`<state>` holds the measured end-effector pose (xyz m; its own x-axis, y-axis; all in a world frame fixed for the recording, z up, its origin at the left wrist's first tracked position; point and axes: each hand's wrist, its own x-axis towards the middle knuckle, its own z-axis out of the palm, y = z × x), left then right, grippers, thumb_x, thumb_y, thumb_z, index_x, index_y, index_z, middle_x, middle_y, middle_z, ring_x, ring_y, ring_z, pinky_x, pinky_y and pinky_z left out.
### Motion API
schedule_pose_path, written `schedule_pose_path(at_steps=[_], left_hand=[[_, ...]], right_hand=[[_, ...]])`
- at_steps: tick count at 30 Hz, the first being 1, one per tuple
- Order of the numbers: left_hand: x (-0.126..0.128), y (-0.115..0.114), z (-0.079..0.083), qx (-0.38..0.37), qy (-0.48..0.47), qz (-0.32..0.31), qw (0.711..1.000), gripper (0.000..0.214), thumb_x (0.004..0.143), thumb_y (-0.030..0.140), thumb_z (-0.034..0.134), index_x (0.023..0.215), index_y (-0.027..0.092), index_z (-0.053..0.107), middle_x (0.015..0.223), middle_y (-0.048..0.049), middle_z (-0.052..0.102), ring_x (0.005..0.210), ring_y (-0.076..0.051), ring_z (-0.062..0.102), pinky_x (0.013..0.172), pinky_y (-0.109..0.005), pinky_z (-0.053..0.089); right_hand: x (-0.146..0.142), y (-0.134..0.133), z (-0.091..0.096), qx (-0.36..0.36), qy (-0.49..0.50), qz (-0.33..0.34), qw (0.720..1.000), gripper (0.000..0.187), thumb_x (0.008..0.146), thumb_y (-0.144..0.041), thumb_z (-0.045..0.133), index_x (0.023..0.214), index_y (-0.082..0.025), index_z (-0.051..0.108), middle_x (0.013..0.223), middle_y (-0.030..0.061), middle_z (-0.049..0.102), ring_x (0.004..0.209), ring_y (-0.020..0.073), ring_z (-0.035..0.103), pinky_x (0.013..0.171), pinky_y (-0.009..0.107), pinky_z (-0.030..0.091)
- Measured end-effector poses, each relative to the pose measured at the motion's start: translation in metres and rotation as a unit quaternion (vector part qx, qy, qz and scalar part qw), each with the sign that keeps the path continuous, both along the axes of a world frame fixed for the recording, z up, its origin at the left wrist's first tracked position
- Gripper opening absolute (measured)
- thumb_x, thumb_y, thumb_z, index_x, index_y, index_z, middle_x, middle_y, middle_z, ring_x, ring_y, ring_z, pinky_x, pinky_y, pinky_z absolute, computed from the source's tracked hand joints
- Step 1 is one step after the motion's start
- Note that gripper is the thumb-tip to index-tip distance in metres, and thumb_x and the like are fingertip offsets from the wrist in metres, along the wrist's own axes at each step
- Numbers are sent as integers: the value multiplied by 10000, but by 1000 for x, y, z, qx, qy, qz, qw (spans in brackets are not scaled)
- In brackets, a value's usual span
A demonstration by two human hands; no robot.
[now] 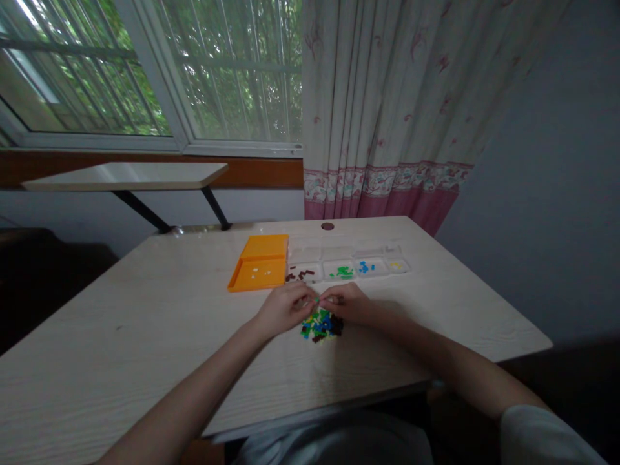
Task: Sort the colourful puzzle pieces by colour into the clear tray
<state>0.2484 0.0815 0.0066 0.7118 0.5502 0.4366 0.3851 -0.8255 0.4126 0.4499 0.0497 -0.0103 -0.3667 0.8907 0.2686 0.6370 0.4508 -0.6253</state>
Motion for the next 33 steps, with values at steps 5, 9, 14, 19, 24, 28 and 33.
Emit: schedule_pose_path(at_steps=[5, 9, 14, 19, 24, 28, 33], left_hand=[[2, -1, -2, 50, -31, 6, 998, 127, 822, 246, 491, 790, 160, 579, 693, -20, 558, 636, -99, 512, 556, -178, 382], [3, -1, -3, 74, -25, 1, 997, 132, 823, 234, 495, 739, 157, 561, 662, -11, 545, 600, -92, 503, 532, -174, 369], [3, 0, -4, 74, -25, 0, 997, 148, 828, 243, 493, 728, 156, 555, 651, -9, 539, 595, -91, 496, 528, -173, 356], [2, 1, -7, 67, -31, -4, 997, 129, 825, 232, 497, 750, 154, 567, 657, -13, 545, 604, -91, 494, 538, -173, 351], [2, 0, -4, 38, -33, -10, 999, 131, 827, 235, 490, 797, 154, 589, 672, -19, 557, 629, -97, 507, 566, -176, 371], [-2, 3, 2, -1, -13, -5, 1000, 164, 822, 230, 473, 905, 163, 597, 771, -35, 583, 680, -107, 525, 604, -187, 400], [-11, 9, 6, -41, 65, -48, 996, 173, 823, 199, 447, 874, 169, 610, 803, -36, 610, 732, -121, 549, 653, -202, 421]], right_hand=[[-1, 6, -8, -101, 91, -14, 991, 244, 752, -356, 574, 834, -150, 676, 459, -49, 488, 400, 53, 376, 380, 162, 252], [-2, 7, -10, -93, 95, -31, 991, 236, 732, -364, 596, 807, -155, 677, 439, -51, 471, 400, 59, 383, 389, 169, 255], [-2, 6, -10, -68, 87, -35, 993, 217, 735, -363, 596, 802, -174, 678, 456, -53, 479, 400, 55, 370, 394, 169, 255], [-1, 7, -9, -14, 57, -63, 996, 211, 703, -380, 634, 780, -191, 689, 464, -51, 500, 406, 53, 381, 412, 166, 268], [-2, 4, -7, 39, 44, -65, 996, 173, 719, -335, 618, 779, -189, 689, 457, -51, 501, 399, 52, 385, 422, 161, 285], [4, 2, -1, 115, 22, -87, 989, 196, 741, -350, 587, 817, -199, 687, 483, -42, 531, 419, 56, 414, 447, 159, 311], [21, 5, 9, 258, -2, -113, 960, 234, 782, -361, 529, 804, -193, 691, 428, -41, 493, 402, 62, 420, 481, 165, 344]])
